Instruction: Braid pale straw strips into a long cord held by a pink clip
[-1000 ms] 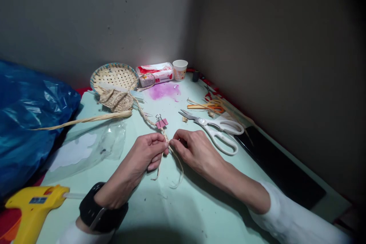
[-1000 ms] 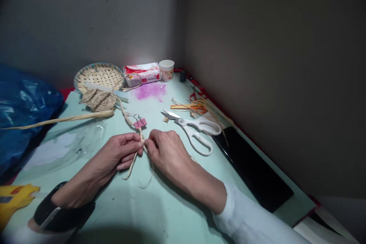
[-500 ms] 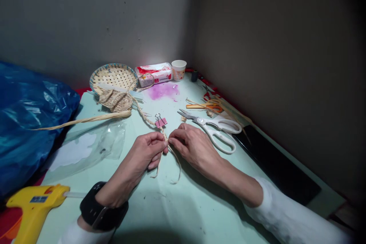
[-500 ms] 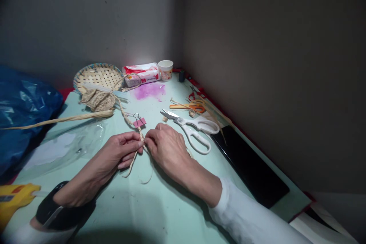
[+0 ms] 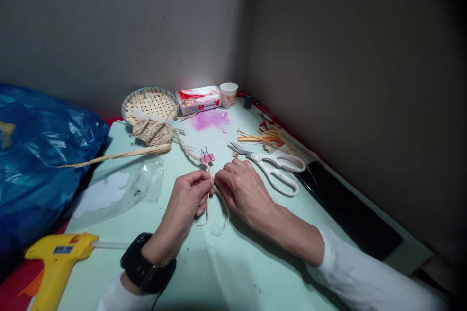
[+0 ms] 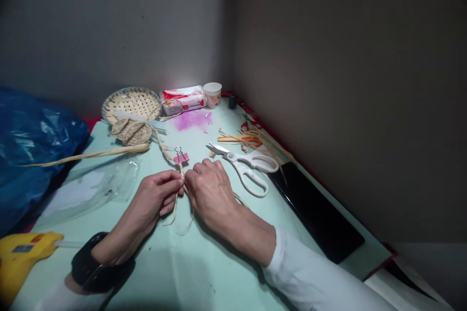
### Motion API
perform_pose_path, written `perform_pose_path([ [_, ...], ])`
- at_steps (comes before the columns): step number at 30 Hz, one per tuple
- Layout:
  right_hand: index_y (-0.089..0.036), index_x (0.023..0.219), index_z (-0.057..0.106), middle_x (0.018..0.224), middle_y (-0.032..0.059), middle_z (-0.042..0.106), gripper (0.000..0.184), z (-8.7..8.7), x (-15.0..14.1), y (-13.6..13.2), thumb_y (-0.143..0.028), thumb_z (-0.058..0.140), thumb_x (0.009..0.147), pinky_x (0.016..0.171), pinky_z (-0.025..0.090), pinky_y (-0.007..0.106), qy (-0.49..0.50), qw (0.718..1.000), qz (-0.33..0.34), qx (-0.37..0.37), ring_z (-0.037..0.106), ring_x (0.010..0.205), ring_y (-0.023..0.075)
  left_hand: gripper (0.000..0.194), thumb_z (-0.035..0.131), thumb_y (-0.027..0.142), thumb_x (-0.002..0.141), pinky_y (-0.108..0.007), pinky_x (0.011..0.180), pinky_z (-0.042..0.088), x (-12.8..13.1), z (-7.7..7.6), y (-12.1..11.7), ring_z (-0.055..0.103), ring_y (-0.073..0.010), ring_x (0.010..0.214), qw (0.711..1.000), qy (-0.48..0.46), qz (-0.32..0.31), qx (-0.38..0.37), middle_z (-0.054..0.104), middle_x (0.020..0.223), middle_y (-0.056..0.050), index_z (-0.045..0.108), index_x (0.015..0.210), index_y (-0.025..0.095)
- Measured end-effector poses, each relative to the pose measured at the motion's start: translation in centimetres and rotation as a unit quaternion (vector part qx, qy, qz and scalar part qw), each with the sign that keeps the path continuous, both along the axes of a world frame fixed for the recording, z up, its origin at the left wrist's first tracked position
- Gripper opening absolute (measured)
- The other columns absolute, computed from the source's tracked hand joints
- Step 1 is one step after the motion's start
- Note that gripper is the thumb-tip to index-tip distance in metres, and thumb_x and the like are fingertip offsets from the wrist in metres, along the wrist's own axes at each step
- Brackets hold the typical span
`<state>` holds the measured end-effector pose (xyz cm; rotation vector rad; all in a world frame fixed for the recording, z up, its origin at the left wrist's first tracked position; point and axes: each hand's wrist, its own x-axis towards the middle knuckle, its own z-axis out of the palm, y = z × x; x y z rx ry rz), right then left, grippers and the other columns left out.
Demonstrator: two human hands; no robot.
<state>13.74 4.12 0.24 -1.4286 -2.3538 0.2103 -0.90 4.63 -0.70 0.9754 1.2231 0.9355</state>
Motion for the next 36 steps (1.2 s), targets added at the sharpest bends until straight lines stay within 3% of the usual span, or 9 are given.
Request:
perform_pose_path([
  [7,-0.015,0.092,0.064,0.085,0.0063,0.062,0.017,0.2,0.3,-0.6,-0.021,0.048,0.093,0.075,0.031,0.032,0.012,0.999,-0.033,-0.004,0.05,0.082,0.0199,0.012,0.066,0.024,0.071,-0.015,0.034,0.017,0.5,0.7,-0.4,0.025,-0.0014,0.038,0.999,0.001,0.037,0.002,0.052,0.055,0.005,0.058,0.069,0.016],
  [14,-0.015,0.079,0.061,0.075,0.0052,0.057,0.016,0.1,-0.2,-2.0,-0.012,0.049,0.09,0.069,0.027,0.035,-0.04,0.985,0.008,0.166,0.042,0.073,0.0204,0.011,0.067,0.024,0.064,-0.016,0.039,0.018,0.8,1.0,-0.6,0.027,-0.0033,0.039,0.998,-0.004,0.063,-0.015,0.036,0.046,0.01,0.06,0.068,0.016],
  [19,-0.014,0.073,0.061,0.068,0.0057,0.054,0.017,-0.3,-1.2,-2.2,-0.007,0.053,0.086,0.064,0.024,0.035,-0.069,0.967,0.031,0.244,0.04,0.07,0.0206,0.011,0.067,0.022,0.061,-0.016,0.039,0.02,1.0,0.9,-0.7,0.029,-0.0036,0.04,0.997,-0.015,0.074,-0.01,0.036,0.046,0.01,0.058,0.065,0.016],
  [24,-0.013,0.073,0.062,0.068,0.0072,0.055,0.019,-0.7,-1.6,-2.6,-0.006,0.05,0.086,0.063,0.025,0.036,-0.079,0.967,0.045,0.237,0.041,0.07,0.0203,0.007,0.063,0.021,0.065,-0.016,0.039,0.019,0.9,0.8,-0.6,0.029,-0.004,0.04,0.998,-0.018,0.055,0.0,0.038,0.047,0.009,0.059,0.065,0.015],
  [32,-0.014,0.075,0.063,0.071,0.0071,0.06,0.019,-1.6,-1.8,-2.6,-0.002,0.051,0.084,0.062,0.025,0.036,-0.087,0.966,0.051,0.238,0.046,0.069,0.0207,0.013,0.068,0.025,0.067,-0.018,0.043,0.032,0.1,0.3,-0.4,0.04,-0.0063,0.042,0.999,-0.035,-0.005,0.012,0.05,0.05,0.005,0.062,0.065,0.014],
  [36,-0.012,0.075,0.064,0.069,0.0063,0.061,0.018,-1.1,-1.7,-2.8,-0.003,0.051,0.083,0.062,0.025,0.036,-0.077,0.965,0.057,0.243,0.048,0.067,0.0207,0.015,0.072,0.024,0.065,-0.018,0.043,0.035,0.0,0.2,-0.4,0.043,-0.0066,0.042,0.999,-0.04,0.005,0.013,0.051,0.049,0.005,0.061,0.066,0.014],
])
